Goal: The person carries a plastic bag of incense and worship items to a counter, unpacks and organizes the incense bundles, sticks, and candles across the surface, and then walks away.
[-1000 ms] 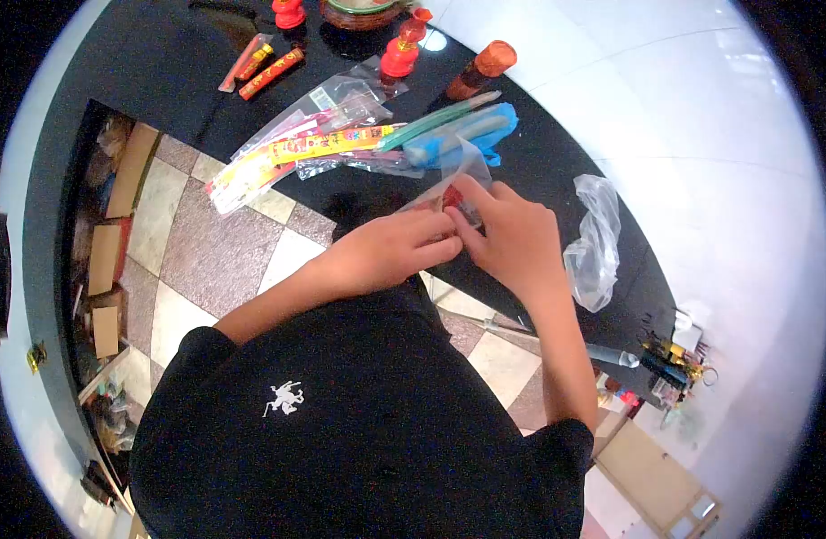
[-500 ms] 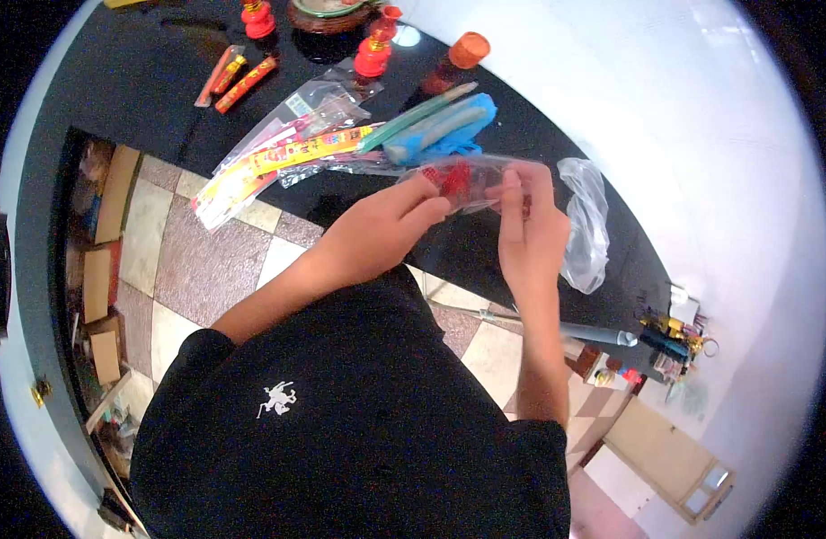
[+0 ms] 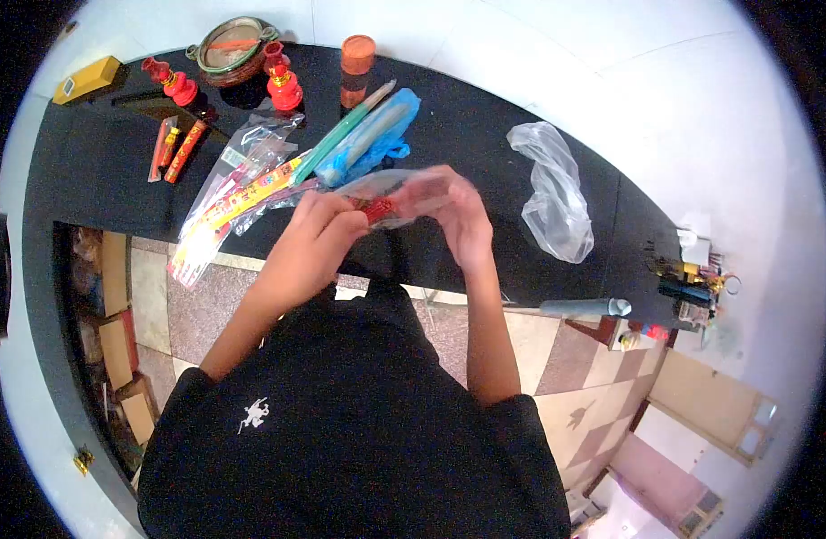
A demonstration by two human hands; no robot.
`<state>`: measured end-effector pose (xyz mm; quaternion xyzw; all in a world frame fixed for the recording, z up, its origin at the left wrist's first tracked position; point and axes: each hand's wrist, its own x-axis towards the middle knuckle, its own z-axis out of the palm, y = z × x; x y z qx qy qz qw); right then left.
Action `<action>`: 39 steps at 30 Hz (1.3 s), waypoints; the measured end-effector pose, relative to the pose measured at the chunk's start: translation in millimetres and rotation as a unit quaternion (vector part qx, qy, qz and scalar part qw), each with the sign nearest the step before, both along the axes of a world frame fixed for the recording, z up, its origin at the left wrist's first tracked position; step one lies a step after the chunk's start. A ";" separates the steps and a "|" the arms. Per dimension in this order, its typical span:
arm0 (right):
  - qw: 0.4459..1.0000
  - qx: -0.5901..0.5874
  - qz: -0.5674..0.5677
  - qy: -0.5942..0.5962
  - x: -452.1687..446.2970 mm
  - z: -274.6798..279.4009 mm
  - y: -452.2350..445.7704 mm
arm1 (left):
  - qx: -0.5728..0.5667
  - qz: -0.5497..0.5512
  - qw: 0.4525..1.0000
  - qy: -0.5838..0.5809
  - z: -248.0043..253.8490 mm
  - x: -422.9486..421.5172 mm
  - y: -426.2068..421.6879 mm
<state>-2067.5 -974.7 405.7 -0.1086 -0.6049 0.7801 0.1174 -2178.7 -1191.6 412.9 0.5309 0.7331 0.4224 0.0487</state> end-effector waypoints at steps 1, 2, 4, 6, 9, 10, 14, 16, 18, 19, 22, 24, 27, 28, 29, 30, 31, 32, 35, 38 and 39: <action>0.999 -0.007 0.045 0.015 -9.3 2.2 6.2 | -0.011 0.011 1.000 0.004 5.7 0.0 1.5; 0.996 -0.019 0.071 0.041 -19.1 3.3 8.0 | -0.029 0.029 0.999 0.020 11.8 -1.1 3.7; 0.984 -0.124 0.124 0.004 -47.6 -19.0 25.0 | -0.042 0.075 0.996 0.019 25.5 -5.4 3.7; 0.988 0.025 0.131 -0.080 -90.5 -53.5 32.9 | -0.044 0.110 0.993 0.006 26.9 -9.0 1.6; 0.848 0.518 0.075 0.090 -165.5 -169.7 33.0 | -0.088 0.140 0.986 -0.020 30.7 -9.6 -3.5; 0.797 0.592 0.108 0.053 -175.0 -175.8 25.2 | -0.094 0.156 0.983 -0.027 32.4 -8.3 -3.3; 0.614 0.764 0.196 -0.010 -209.7 -197.6 6.1 | -0.066 0.174 0.982 -0.016 28.9 -8.0 -6.7; 0.571 0.789 0.226 -0.005 -226.1 -212.2 2.4 | -0.070 0.188 0.980 -0.005 31.3 -6.0 -8.3; 0.531 0.796 0.290 0.014 -237.1 -204.7 1.2 | -0.070 0.205 0.976 -0.018 26.2 -5.1 -11.4; 0.511 0.798 0.320 0.019 -236.9 -200.9 1.1 | -0.078 0.211 0.974 0.003 26.2 -4.6 -13.7; 0.526 0.774 0.352 0.005 -236.7 -203.9 9.5 | -0.072 0.220 0.971 0.052 24.2 -6.4 -14.0; 0.529 0.750 0.390 -0.069 -238.5 -204.2 10.7 | -0.049 0.229 0.970 0.057 19.9 -4.0 -16.6; 0.538 0.755 0.374 -0.041 -222.2 -192.2 20.9 | 0.059 0.231 0.971 -0.023 -4.8 -1.7 -21.8; 0.550 0.756 0.355 -0.005 -215.4 -185.8 24.7 | 0.051 0.221 0.972 -0.068 -10.2 -1.2 -25.8; 0.560 0.757 0.334 0.031 -209.8 -179.5 28.0 | 0.064 0.214 0.972 -0.070 -10.3 -2.2 -24.8; 0.581 0.759 0.286 0.074 -204.3 -173.7 29.4 | 0.076 0.208 0.973 -0.072 -10.0 -3.8 -23.7; 0.589 0.753 0.293 0.029 -199.1 -167.4 31.5 | 0.086 0.202 0.973 -0.075 -9.2 -5.2 -23.2; 0.595 0.745 0.300 -0.015 -192.9 -138.2 28.3 | 0.093 0.189 0.975 -0.065 -8.6 -7.8 -22.3; 0.642 0.714 0.256 -0.110 -177.3 -105.6 38.2 | 0.093 0.156 0.976 -0.120 -17.0 -15.6 -19.2; 0.687 0.690 0.115 -0.199 -142.5 -33.4 56.1 | 0.059 0.144 0.987 -0.029 -4.8 -26.4 -15.6; 0.699 0.703 0.068 -0.108 -126.0 -18.9 74.9 | 0.042 0.135 0.990 -0.003 -2.7 -30.1 -14.8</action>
